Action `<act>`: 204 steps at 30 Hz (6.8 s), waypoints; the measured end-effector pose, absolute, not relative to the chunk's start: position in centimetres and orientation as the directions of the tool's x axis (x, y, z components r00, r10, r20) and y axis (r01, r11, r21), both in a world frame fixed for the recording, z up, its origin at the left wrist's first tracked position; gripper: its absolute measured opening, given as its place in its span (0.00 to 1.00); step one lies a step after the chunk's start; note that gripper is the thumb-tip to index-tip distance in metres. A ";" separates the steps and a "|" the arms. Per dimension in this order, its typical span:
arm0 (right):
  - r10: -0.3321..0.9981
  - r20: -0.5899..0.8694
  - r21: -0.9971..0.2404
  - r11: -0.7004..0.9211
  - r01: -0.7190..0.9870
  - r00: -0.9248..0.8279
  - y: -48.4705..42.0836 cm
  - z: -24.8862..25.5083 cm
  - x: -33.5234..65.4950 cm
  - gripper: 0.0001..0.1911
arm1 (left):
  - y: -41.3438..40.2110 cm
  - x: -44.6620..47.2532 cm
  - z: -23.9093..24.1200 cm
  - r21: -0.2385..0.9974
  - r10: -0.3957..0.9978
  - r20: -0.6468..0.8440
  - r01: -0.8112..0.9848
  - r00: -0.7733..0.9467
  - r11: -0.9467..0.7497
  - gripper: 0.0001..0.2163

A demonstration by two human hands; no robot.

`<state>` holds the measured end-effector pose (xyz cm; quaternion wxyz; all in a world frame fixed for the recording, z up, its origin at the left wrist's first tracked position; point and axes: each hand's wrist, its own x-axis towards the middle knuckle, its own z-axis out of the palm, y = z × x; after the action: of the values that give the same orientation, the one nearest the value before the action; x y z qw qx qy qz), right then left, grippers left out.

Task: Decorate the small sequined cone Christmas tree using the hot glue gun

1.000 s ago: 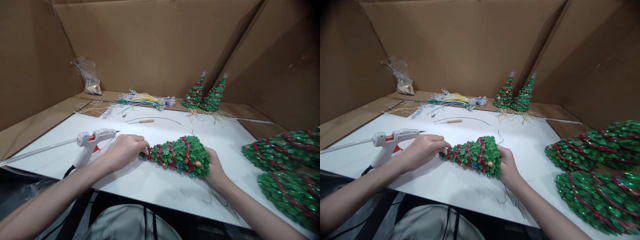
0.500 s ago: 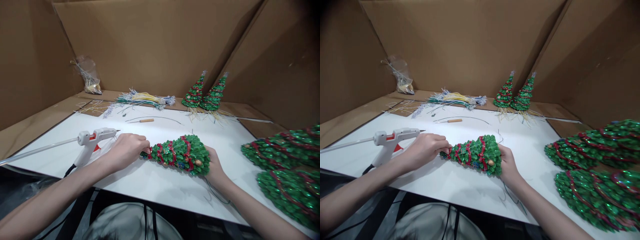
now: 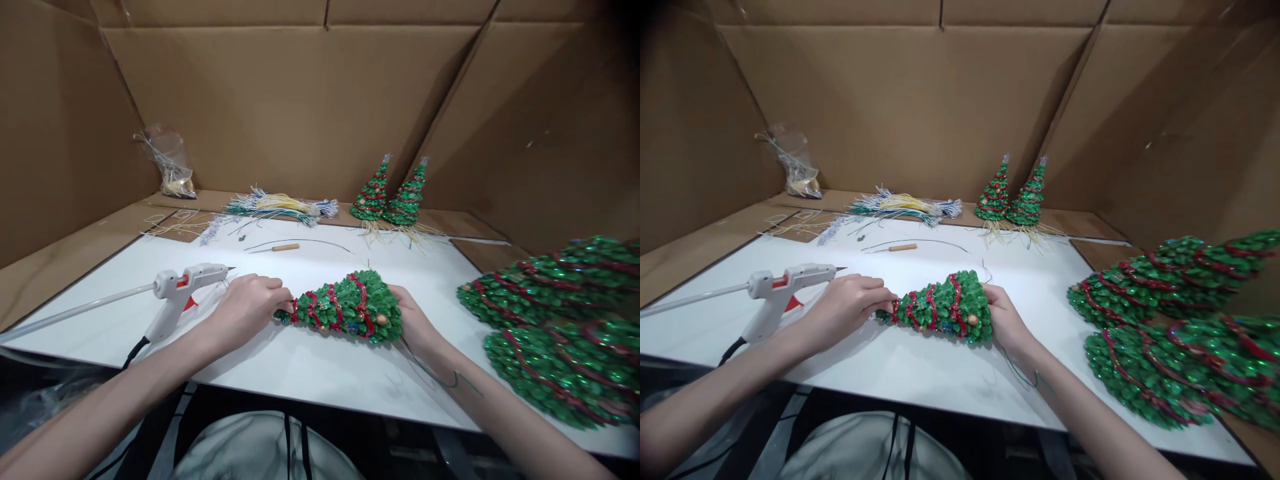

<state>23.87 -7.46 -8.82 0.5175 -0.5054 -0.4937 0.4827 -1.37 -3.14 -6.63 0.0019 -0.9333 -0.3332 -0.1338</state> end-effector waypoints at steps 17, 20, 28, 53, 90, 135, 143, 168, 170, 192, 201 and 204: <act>0.971 0.002 -0.983 0.046 -0.180 0.240 -8.0 -9.9 22.7 0.05 | -3.5 -0.9 -7.6 0.084 0.653 0.298 0.662 0.696 -0.745 0.09; 0.969 -0.009 -0.975 0.046 -0.216 0.246 -8.0 -10.0 22.7 0.06 | -3.4 -0.8 -7.5 0.091 0.655 0.284 0.660 0.700 -0.746 0.09; 0.971 -0.034 -0.976 0.019 -0.217 0.238 -8.0 -10.2 22.7 0.07 | -3.4 -0.5 -7.1 0.088 0.667 0.256 0.671 0.700 -0.737 0.10; 0.979 0.024 -0.987 0.056 -0.152 0.204 -7.8 -10.6 23.6 0.11 | -3.0 -1.4 -7.1 0.204 0.607 0.251 0.572 0.754 -0.795 0.09; 0.994 -0.033 -0.986 -0.014 -0.169 0.106 -7.9 -8.9 23.5 0.11 | -3.3 -0.4 -5.9 0.055 0.680 0.144 0.681 0.719 -0.731 0.09; 0.964 -0.061 -0.966 0.009 -0.259 0.260 -8.3 -9.1 22.3 0.10 | -3.4 -0.5 -6.4 -0.004 0.632 0.209 0.647 0.746 -0.762 0.09; 0.956 -0.067 -0.964 0.012 -0.266 0.286 -8.4 -9.2 22.2 0.09 | -3.4 -0.4 -6.4 0.018 0.636 0.207 0.647 0.743 -0.762 0.09; 0.975 -0.113 -0.985 -0.084 -0.153 0.193 -8.5 -8.3 23.0 0.06 | -3.0 -1.3 -6.7 0.180 0.612 0.229 0.585 0.757 -0.791 0.11; 0.981 -0.106 -0.989 -0.086 -0.124 0.161 -8.6 -8.3 23.4 0.08 | -3.0 -1.5 -6.6 0.207 0.614 0.227 0.579 0.756 -0.789 0.11; 0.882 0.459 -0.528 0.177 0.830 0.104 -5.8 -3.9 28.3 0.14 | -3.4 -2.8 -6.9 0.439 0.712 0.376 0.562 0.593 -0.701 0.22; 0.990 0.137 -0.186 0.005 0.982 0.021 3.1 -6.4 28.1 0.09 | -3.3 -3.5 -7.6 0.503 0.632 0.528 0.390 0.567 -0.771 0.21; 0.995 0.081 -0.122 -0.047 0.991 0.057 4.8 -7.7 28.1 0.10 | -3.3 -3.6 -7.6 0.494 0.619 0.576 0.376 0.534 -0.784 0.18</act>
<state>28.09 4.82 -7.69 0.0723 -0.7234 -0.6865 0.0124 -3.61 -3.27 -7.61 -0.1571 -0.8615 -0.2886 -0.3872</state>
